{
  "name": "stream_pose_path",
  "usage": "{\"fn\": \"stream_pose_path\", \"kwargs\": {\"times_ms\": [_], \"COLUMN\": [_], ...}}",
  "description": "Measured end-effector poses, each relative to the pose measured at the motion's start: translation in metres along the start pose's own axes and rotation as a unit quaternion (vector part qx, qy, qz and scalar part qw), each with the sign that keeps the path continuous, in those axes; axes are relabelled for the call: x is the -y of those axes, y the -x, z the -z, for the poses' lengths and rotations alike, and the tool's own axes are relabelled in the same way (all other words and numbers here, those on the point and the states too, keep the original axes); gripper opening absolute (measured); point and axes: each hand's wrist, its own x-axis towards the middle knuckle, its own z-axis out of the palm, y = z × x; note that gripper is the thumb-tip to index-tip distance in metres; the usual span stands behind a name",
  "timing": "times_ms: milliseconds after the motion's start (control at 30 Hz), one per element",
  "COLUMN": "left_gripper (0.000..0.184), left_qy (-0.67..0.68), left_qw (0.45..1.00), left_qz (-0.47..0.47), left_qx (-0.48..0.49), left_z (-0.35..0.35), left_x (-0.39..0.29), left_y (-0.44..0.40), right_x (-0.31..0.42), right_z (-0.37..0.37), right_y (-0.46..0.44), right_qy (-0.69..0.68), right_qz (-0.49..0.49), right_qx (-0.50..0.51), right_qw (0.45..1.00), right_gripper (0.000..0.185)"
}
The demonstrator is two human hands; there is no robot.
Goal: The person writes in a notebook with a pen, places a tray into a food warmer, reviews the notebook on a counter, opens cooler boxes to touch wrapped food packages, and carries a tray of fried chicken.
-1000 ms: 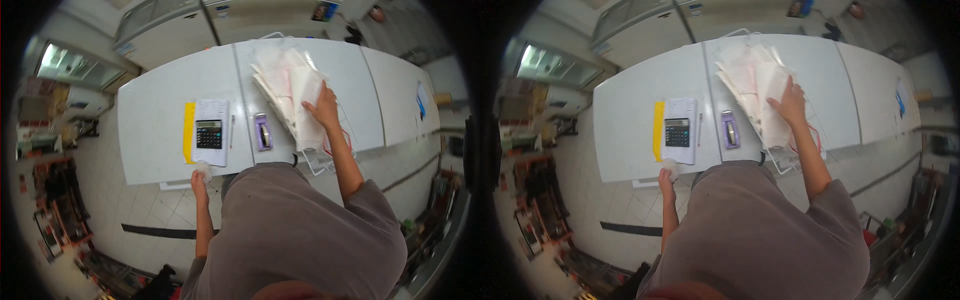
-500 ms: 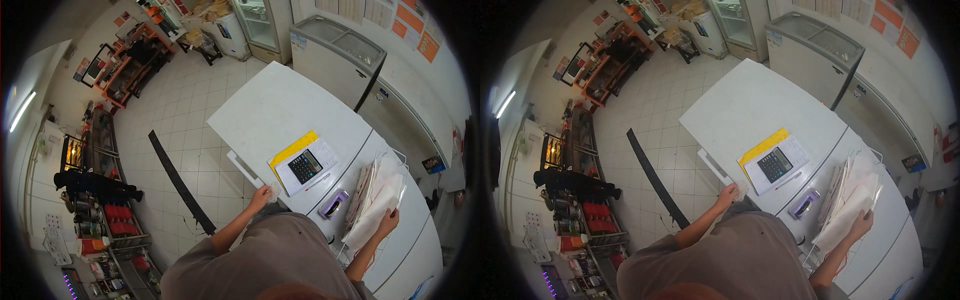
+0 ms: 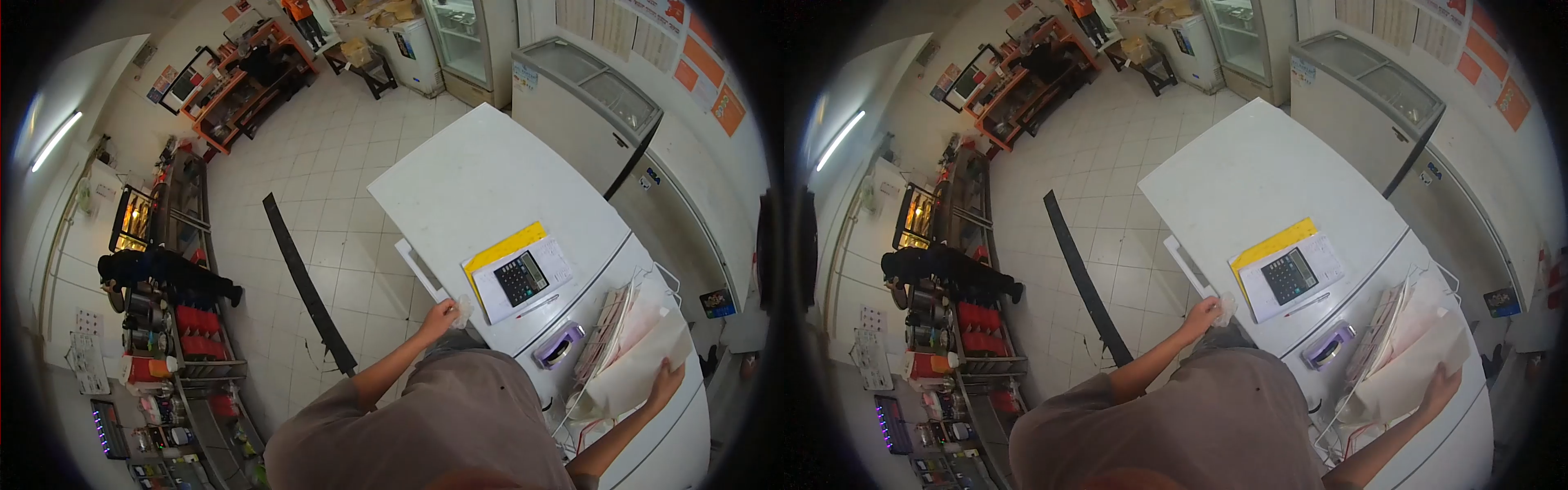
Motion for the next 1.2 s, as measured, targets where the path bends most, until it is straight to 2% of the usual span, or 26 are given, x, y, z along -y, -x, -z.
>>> {"fn": "stream_pose_path", "kwargs": {"times_ms": [67,167,267,367,467,533,867,967,1067,1133,1200], "left_gripper": [0.023,0.023,0.024,0.024,0.025,0.025,0.024,0.024,0.025,0.026,0.027], "left_qy": [0.024,0.066,0.03,0.069,0.066,0.072,0.068,0.066,0.031,0.032,0.047], "left_qw": [0.999,0.997,0.999,0.997,0.997,0.997,0.997,0.997,0.999,0.999,0.998], "left_qz": [0.027,0.037,0.026,0.043,0.023,0.026,0.03,-0.002,0.024,0.004,0.024], "left_qx": [0.016,0.022,0.006,0.0,-0.037,-0.033,-0.038,-0.036,-0.033,-0.029,-0.023], "left_z": [0.001,0.004,0.008,0.011,0.011,0.01,0.012,0.009,0.01,0.011,0.007], "left_x": [-0.005,-0.004,-0.011,0.0,0.011,0.031,-0.003,0.012,0.01,0.019,0.032], "left_y": [-0.008,-0.007,0.0,0.006,0.011,0.009,0.01,0.001,0.001,-0.011,-0.01], "right_x": [0.037,0.039,0.043,0.041,0.032,0.036,0.032,0.033,0.013,0.008,0.005], "right_z": [-0.004,-0.021,-0.037,-0.048,-0.06,-0.059,-0.051,-0.046,-0.042,-0.036,-0.021], "right_y": [-0.008,-0.023,-0.029,-0.029,-0.027,-0.026,-0.022,-0.018,-0.023,-0.027,-0.027], "right_qy": [0.062,0.06,0.101,0.078,0.086,0.063,0.059,0.063,0.055,0.039,0.037], "right_qz": [0.063,0.072,0.067,0.057,0.059,0.05,0.04,0.042,0.06,0.064,0.042], "right_qx": [-0.024,0.016,0.028,0.043,0.028,0.038,0.023,0.021,0.014,0.012,0.013], "right_qw": [0.996,0.995,0.992,0.994,0.994,0.996,0.997,0.997,0.997,0.997,0.998], "right_gripper": [0.04,0.04,0.04,0.041,0.041,0.04,0.038,0.039,0.04,0.041,0.04]}}
